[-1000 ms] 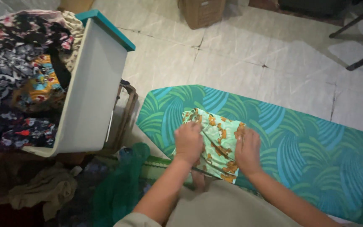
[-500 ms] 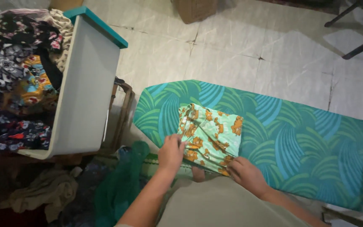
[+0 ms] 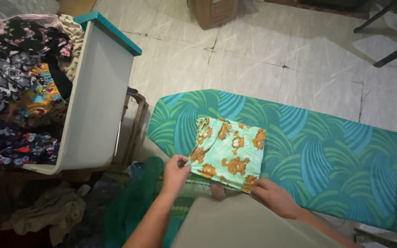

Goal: The person folds three garments on an ironing board: a blue floral dress, brown patterned pants, and light green shorts. Each item is smoothed, folded into a compact rectangle, and placed on a nearby chair.

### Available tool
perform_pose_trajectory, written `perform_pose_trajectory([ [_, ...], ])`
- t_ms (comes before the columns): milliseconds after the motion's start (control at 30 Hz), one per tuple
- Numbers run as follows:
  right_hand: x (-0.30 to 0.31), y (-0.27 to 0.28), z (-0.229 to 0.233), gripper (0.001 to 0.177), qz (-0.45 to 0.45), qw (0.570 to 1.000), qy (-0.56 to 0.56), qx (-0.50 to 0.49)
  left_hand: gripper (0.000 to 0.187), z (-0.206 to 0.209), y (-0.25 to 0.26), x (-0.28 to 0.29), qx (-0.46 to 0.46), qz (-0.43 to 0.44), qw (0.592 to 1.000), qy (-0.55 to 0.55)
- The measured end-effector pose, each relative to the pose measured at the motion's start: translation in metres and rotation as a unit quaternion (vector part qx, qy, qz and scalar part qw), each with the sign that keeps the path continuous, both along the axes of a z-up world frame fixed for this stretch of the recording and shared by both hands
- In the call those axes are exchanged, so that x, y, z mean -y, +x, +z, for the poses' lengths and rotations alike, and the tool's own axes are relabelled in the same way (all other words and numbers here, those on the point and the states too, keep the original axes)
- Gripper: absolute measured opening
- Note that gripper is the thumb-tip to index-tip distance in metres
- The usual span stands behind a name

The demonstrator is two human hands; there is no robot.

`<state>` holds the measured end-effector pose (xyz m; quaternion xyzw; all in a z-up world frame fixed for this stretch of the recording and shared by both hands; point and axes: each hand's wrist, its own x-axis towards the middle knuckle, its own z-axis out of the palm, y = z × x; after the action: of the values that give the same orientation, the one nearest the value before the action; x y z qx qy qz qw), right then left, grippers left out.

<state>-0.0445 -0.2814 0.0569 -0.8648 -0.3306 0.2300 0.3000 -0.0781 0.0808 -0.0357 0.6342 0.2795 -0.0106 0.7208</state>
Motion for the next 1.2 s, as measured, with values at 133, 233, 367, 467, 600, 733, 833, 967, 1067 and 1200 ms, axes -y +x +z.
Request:
perform_pose_trajectory([
  [133, -0.005, 0.003, -0.002, 0.025, 0.040, 0.998, -0.049, -0.026, 0.030, -0.005, -0.004, -0.005, 0.024, -0.077, 0.993, 0.084],
  [233, -0.007, 0.007, -0.017, 0.030, 0.023, 0.998, -0.060, -0.012, 0.034, 0.064, 0.017, 0.002, -0.016, -0.153, 0.967, 0.202],
  [367, -0.017, 0.018, -0.027, 0.032, -0.093, 0.990, -0.026, 0.101, 0.038, 0.107, 0.060, 0.018, -0.043, -0.182, 0.881, 0.434],
  [467, -0.047, 0.041, -0.005, 0.039, -0.162, 0.971, 0.018, 0.176, 0.026, 0.103, 0.088, 0.043, 0.169, -0.130, 0.830, 0.515],
  [600, -0.072, 0.057, -0.030, 0.049, -0.175, 0.957, -0.006, 0.233, 0.028, 0.073, 0.102, 0.066, 0.271, -0.215, 0.704, 0.621],
  [733, -0.088, 0.065, -0.042, 0.066, -0.180, 0.951, -0.076, 0.238, 0.055, 0.044, 0.110, 0.064, 0.232, -0.273, 0.684, 0.635],
  [833, -0.086, 0.067, -0.053, 0.078, -0.192, 0.949, -0.105, 0.227, 0.068, 0.027, 0.111, 0.051, 0.131, -0.305, 0.710, 0.621],
  [967, -0.090, 0.064, -0.056, 0.087, -0.190, 0.947, -0.125, 0.227, 0.069, 0.012, 0.109, 0.042, 0.074, -0.260, 0.742, 0.614],
  [1067, -0.091, 0.069, -0.046, 0.091, -0.196, 0.949, -0.138, 0.206, 0.070, 0.017, 0.111, 0.037, 0.078, -0.281, 0.744, 0.601],
  [1200, -0.087, 0.073, -0.038, 0.098, -0.193, 0.957, -0.137, 0.170, 0.067, 0.010, 0.113, 0.027, 0.094, -0.298, 0.744, 0.590],
])
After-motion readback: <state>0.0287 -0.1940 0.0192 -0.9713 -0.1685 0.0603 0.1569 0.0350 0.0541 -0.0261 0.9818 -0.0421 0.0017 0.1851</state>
